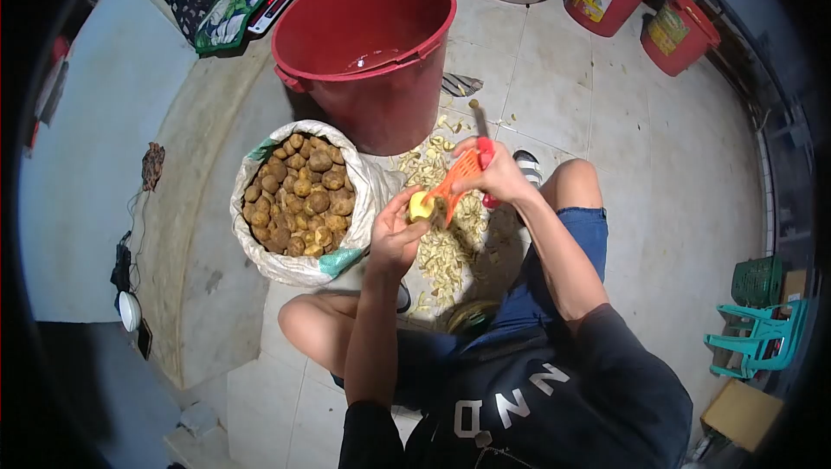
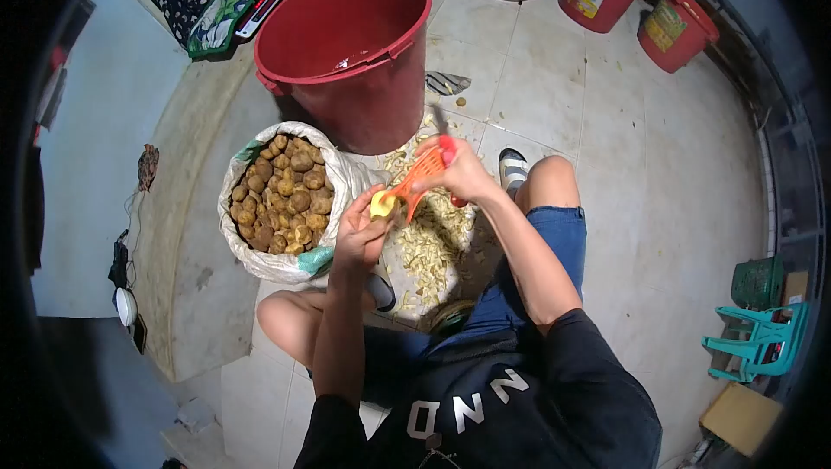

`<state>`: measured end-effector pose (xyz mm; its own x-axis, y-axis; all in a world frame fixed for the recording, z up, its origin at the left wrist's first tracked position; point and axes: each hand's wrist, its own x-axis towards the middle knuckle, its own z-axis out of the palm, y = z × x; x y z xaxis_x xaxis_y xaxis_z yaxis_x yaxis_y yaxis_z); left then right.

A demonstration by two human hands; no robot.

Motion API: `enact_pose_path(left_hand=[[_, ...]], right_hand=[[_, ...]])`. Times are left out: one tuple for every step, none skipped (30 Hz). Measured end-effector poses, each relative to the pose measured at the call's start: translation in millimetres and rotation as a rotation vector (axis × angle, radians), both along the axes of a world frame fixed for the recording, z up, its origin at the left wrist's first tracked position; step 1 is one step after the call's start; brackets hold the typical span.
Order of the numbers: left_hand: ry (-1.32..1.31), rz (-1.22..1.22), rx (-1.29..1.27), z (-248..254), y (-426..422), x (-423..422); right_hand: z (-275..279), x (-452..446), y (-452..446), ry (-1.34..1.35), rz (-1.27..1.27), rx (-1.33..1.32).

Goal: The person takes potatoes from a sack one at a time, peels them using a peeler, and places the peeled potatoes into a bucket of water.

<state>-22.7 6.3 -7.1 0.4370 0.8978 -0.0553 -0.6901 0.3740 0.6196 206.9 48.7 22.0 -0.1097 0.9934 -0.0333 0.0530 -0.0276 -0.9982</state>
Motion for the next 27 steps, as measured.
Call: enact_pose_path(left_hand=[[0.092,-0.024,0.062,0,-4,-2],[0.095,-0.032,0.072,0,-5,-1],[0.094,-0.032,0.073,-2,-5,-1],[-0.008,-0.036,0.018,-5,-6,-2],[-0.112,-0.037,-0.031,-6,-4,-3],[-0.102,-0.037,-0.018,-6,-3,-4],[-0.103,-0.032,-0.02,-7,-2,-7],[-0.026,-0.019,0.007,-5,-2,-12],[0.051,-0.011,0.037,-4,-2,-14],[-0.089,0.006,-0.062,-2,-5,-14],[-0.089,0.005,-0.06,-5,-6,-13],[-0.009,0.012,-0.006,-9,-2,-11],[0.072,0.025,0.043,-13,0,-10],[0.238,0.038,0.159,-7,-2,-6],[0.241,0.036,0.155,-3,-3,-7],[0.189,-0.018,0.113,1,-2,-6],[0.137,-0.074,0.067,2,-4,-7],[-0.066,-0.103,-0.062,-2,-4,-9],[-0.068,-0.102,-0.056,-4,-4,-9],[-0.148,-0.107,-0.044,-4,-2,-8],[-0.228,-0.112,-0.035,-5,-2,-8],[-0.091,-0.053,-0.029,-8,-1,-8],[-0.092,-0.051,-0.032,-3,-3,-7],[0.037,-0.051,0.049,5,-4,-6],[0.169,-0.053,0.127,9,-6,-6],[0.097,-0.078,0.04,6,-4,-6],[0.095,-0.078,0.045,5,-5,-6]], right_hand=[[4,-7,-9,-0.037,0.095,0.046],[-5,0,-1,-0.079,0.067,-0.048],[-17,8,4,-0.08,0.066,-0.047],[-29,15,9,-0.004,-0.018,-0.05],[-33,18,15,0.071,-0.1,-0.048],[-17,8,6,0.003,-0.034,0.064],[0,-1,-2,0.025,-0.01,0.017],[-5,5,2,-0.019,-0.016,0.037],[-9,11,7,-0.063,-0.027,0.061],[-14,15,5,-0.062,-0.029,0.059],[-9,14,4,0.02,-0.075,-0.019],[-1,14,8,0.099,-0.118,-0.089],[3,10,2,0.036,-0.057,-0.067],[13,0,-5,-0.014,0.037,-0.023],[16,-5,-9,-0.06,0.129,0.023],[14,-4,-6,-0.116,0.113,0.057],[2,2,-1,-0.113,0.109,0.052],[-9,10,7,-0.027,0.028,-0.024],[-19,18,15,0.056,-0.05,-0.093],[-11,19,11,0.066,-0.057,-0.152],[2,14,5,0.067,-0.058,-0.149],[14,5,-2,0.047,0.031,-0.08],[20,-2,-8,0.028,0.12,-0.014],[20,-7,-11,-0.101,0.109,0.135],[8,-2,-5,-0.098,0.108,0.129],[-12,8,6,-0.06,0.023,0.07],[-12,13,12,-0.027,-0.059,0.019]])
